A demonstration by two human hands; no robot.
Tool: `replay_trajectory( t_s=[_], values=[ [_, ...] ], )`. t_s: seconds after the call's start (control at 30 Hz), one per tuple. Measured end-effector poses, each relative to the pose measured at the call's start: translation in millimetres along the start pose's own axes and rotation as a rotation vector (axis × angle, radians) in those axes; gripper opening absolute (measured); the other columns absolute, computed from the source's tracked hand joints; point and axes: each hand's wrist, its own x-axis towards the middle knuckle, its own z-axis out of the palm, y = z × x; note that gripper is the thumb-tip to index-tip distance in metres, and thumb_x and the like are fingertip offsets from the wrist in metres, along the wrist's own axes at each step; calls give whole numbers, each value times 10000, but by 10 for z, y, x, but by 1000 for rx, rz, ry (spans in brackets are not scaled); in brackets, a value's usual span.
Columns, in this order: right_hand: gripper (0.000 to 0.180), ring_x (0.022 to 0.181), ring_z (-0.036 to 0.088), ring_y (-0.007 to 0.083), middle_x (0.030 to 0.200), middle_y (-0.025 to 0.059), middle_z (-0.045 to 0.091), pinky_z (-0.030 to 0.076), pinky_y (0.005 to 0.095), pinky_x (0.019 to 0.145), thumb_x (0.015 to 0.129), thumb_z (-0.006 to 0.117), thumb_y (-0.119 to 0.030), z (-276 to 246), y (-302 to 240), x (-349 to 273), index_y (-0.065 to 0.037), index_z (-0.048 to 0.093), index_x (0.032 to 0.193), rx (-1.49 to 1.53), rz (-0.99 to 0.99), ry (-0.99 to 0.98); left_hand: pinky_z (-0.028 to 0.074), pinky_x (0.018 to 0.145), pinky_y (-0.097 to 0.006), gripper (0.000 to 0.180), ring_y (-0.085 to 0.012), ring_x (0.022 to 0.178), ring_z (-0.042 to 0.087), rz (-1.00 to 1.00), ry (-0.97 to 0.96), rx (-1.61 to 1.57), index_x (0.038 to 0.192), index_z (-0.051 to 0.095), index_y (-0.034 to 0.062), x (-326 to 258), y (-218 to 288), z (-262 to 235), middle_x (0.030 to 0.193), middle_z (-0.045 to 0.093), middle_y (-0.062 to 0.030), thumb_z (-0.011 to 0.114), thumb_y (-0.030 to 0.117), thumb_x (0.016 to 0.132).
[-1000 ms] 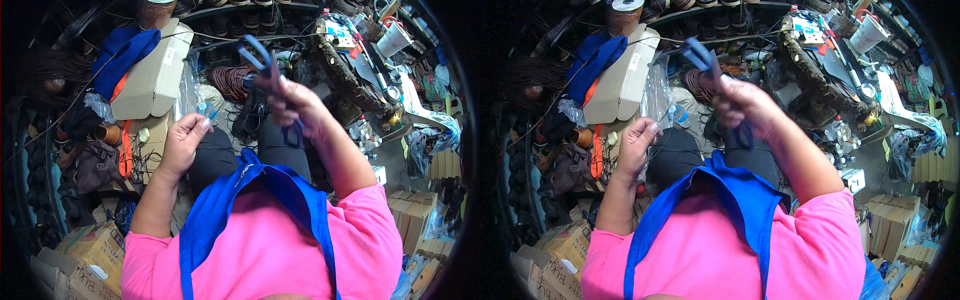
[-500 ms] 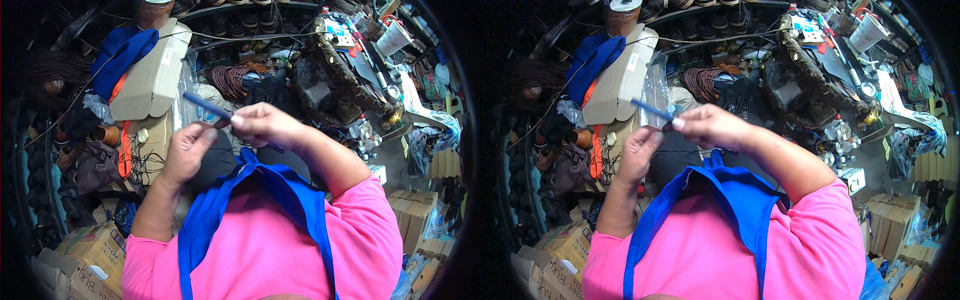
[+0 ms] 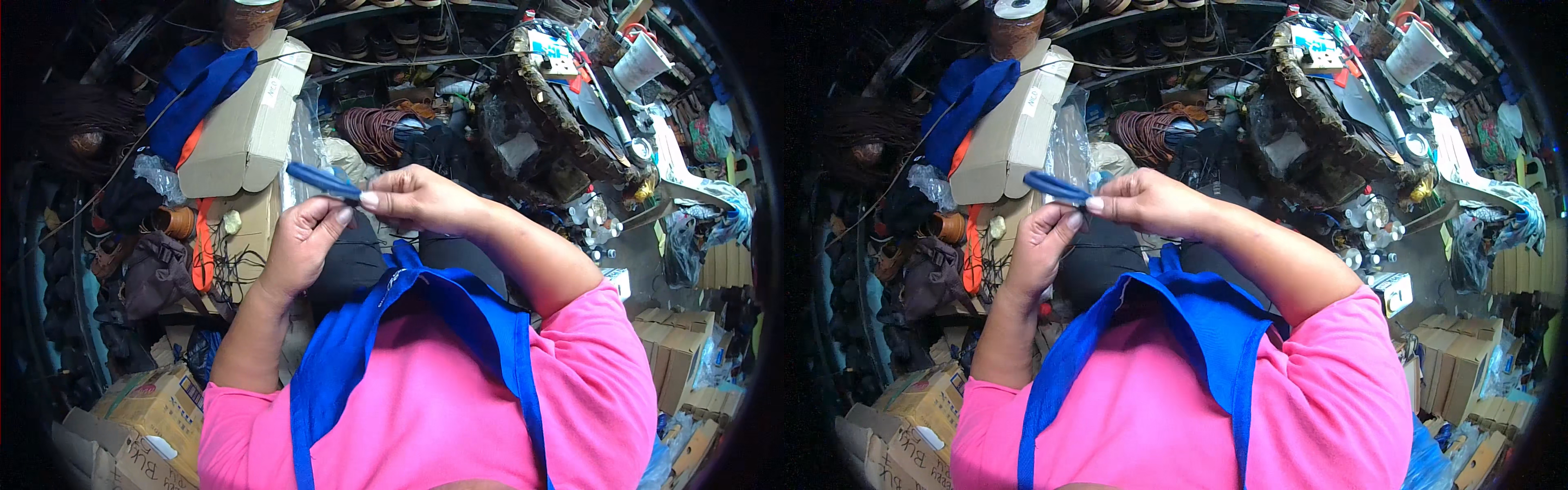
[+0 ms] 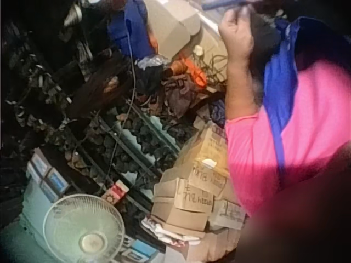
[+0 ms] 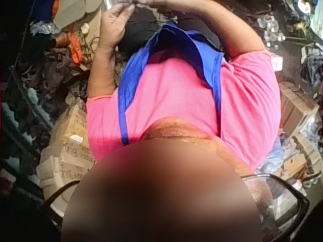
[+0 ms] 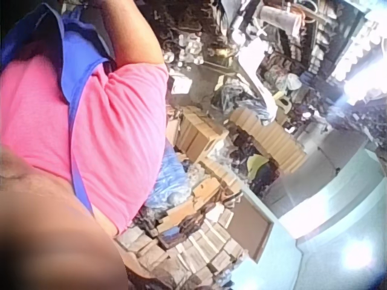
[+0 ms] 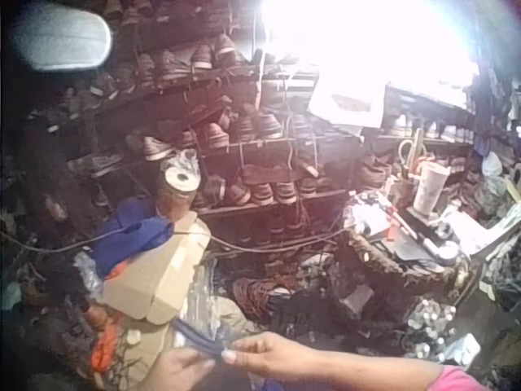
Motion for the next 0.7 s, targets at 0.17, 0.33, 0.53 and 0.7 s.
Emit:
replay_trajectory(
  t_s=[0.17, 0.33, 0.53, 0.7],
  values=[
    [438, 463, 314, 38, 568, -63, 357, 247, 202, 418, 912, 510, -389, -151, -123, -317, 1, 573, 1100, 408, -78, -154, 363, 610, -190, 160, -38, 634, 447, -46, 160, 100, 806, 606, 36, 7, -29, -298, 736, 581, 22, 553, 160, 892],
    [450, 532, 396, 46, 636, -53, 433, 316, 206, 471, 866, 536, -495, -293, -5, -235, -78, 564, 1032, 42, 2, 362, 350, 601, -187, 165, -31, 634, 427, 41, 108, 18, 799, 606, 47, 6, -14, -154, 718, 572, 30, 555, 174, 891],
    [596, 587, 346, 15, 728, -80, 451, 291, 184, 504, 838, 617, -432, 72, 64, 33, -42, 479, 1266, -50, -138, 49, 414, 692, -213, 153, -63, 736, 511, 5, -6, 18, 829, 602, 7, 17, -34, -36, 772, 589, -3, 544, 129, 901],
    [409, 651, 474, 45, 727, -30, 563, 401, 221, 576, 862, 612, -362, 54, -35, -32, -18, 604, 1082, -115, -119, 29, 413, 704, -215, 138, -67, 749, 518, -34, -13, 64, 834, 608, 15, -47, -64, -89, 774, 583, -1, 550, 124, 895]
  ],
)
